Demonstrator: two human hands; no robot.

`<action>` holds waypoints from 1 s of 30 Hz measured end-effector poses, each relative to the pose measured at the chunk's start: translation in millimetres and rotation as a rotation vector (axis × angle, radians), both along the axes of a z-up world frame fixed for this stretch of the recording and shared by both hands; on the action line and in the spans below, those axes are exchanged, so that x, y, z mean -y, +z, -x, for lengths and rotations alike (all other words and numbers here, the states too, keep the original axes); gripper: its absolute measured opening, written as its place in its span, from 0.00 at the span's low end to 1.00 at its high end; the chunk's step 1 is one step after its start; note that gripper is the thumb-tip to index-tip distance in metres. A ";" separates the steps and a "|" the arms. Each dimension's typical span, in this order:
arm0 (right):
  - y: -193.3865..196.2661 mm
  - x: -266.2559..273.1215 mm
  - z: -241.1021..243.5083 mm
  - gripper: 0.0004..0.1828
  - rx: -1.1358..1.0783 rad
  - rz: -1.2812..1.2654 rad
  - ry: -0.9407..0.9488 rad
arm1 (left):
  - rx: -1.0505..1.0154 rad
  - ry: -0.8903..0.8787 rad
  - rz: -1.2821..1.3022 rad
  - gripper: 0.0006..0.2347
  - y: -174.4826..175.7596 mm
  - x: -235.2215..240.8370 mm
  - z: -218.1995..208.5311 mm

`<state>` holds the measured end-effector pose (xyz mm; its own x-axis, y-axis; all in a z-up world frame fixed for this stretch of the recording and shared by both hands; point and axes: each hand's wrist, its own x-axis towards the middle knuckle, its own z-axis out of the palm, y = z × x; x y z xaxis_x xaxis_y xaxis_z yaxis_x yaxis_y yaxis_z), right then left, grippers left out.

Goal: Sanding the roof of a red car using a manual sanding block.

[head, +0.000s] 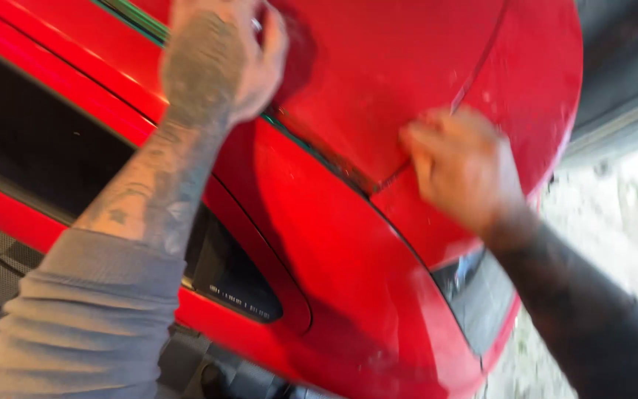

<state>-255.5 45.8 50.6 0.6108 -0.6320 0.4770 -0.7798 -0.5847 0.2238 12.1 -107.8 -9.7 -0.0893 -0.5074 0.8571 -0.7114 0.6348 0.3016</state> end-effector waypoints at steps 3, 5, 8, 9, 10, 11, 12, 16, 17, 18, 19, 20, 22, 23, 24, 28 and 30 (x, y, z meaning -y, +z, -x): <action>8.3 7.1 -0.5 0.08 0.025 0.088 -0.039 | 0.048 -0.020 0.018 0.08 20.0 1.8 -4.2; 5.7 7.9 2.5 0.08 -0.005 0.063 -0.035 | 0.059 -0.027 0.004 0.08 12.2 2.4 -6.1; 5.1 2.6 5.2 0.08 -0.011 0.048 -0.072 | 0.073 -0.054 0.018 0.08 11.5 -0.9 -2.0; 11.3 11.2 3.5 0.08 0.006 0.070 -0.068 | 0.066 -0.027 0.056 0.09 18.6 2.2 -5.2; 14.0 16.0 4.1 0.08 0.001 0.087 -0.058 | 0.062 -0.017 0.072 0.09 22.1 7.1 -6.1; 6.5 7.9 5.0 0.07 0.020 0.084 -0.013 | 0.059 -0.020 0.017 0.09 14.3 2.2 -5.0; -1.4 -0.4 6.2 0.06 0.039 0.081 0.033 | 0.056 -0.022 -0.038 0.09 6.1 -3.0 -3.4; 10.7 12.8 3.1 0.07 0.000 0.113 -0.088 | 0.079 -0.055 -0.078 0.09 27.2 2.2 -3.7; 2.8 6.5 1.2 0.08 0.045 0.072 -0.029 | 0.070 -0.041 -0.034 0.08 17.5 -1.8 -5.0; -5.5 -0.3 -0.4 0.09 0.090 0.030 0.030 | 0.061 -0.027 0.010 0.08 7.3 -6.4 -6.0; -3.9 0.5 -0.6 0.09 0.092 0.032 0.022 | 0.063 -0.035 0.012 0.08 8.6 -5.5 -4.8; -1.1 1.8 -0.9 0.06 0.091 0.044 -0.050 | 0.076 -0.038 -0.025 0.09 11.2 -4.2 -3.7; 5.5 6.9 -2.1 0.04 0.085 0.083 -0.121 | 0.083 -0.039 -0.036 0.09 18.9 7.9 -0.3; 1.4 6.3 -6.5 0.05 0.141 0.043 -0.041 | 0.082 -0.017 -0.026 0.08 14.2 7.0 -5.5; -3.8 5.2 -10.1 0.07 0.196 0.002 0.039 | 0.081 0.005 -0.016 0.07 8.3 5.6 -10.1; 0.4 5.0 -8.8 0.07 0.188 0.091 -0.141 | 0.090 -0.026 -0.174 0.10 17.8 9.6 7.4; -3.9 6.9 -23.9 0.09 0.159 0.013 0.091 | 0.062 0.007 -0.027 0.10 -1.0 5.8 -12.0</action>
